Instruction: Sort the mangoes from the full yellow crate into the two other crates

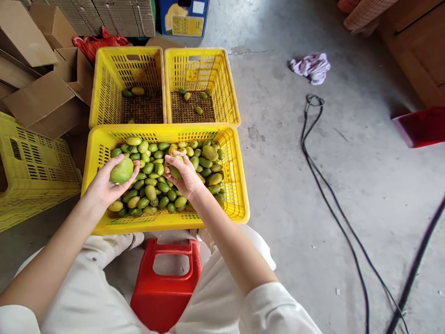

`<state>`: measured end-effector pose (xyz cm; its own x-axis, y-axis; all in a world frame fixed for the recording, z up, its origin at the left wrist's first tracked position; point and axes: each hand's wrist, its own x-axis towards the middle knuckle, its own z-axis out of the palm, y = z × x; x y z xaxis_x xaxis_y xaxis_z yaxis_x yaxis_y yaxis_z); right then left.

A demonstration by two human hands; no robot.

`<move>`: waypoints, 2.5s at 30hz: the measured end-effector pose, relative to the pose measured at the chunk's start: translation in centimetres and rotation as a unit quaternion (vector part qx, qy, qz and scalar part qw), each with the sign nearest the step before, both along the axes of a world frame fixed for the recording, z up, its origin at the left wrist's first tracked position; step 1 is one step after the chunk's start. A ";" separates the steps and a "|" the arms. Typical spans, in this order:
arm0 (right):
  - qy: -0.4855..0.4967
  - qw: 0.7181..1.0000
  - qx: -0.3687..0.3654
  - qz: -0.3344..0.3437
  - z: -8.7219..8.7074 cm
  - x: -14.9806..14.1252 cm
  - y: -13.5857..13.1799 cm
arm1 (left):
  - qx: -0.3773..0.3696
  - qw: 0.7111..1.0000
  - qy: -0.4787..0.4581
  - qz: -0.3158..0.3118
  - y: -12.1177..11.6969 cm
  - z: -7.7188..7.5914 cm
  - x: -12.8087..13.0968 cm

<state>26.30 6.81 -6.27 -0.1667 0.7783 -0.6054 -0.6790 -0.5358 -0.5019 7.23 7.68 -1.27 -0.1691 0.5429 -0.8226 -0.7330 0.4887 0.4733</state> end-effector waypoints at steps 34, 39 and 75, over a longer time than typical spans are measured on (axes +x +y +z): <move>0.032 0.996 -0.080 0.001 0.6 0.1 0.5 | 0.018 0.995 -0.013 -0.094 -0.4 0.1 -0.2; 0.045 0.997 -0.061 -0.018 0.6 0.1 0.5 | 0.018 0.996 -0.010 -0.085 -0.5 -0.3 -0.5; 0.000 0.999 0.001 0.035 1.0 -0.1 0.0 | 0.001 0.993 -0.054 -0.108 0.0 0.9 -0.6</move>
<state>26.23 6.81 -5.27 -0.2206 0.7660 -0.6038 -0.6393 -0.5811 -0.5036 6.64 7.66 -0.34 0.0402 0.5584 -0.8286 -0.6580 0.6389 0.3986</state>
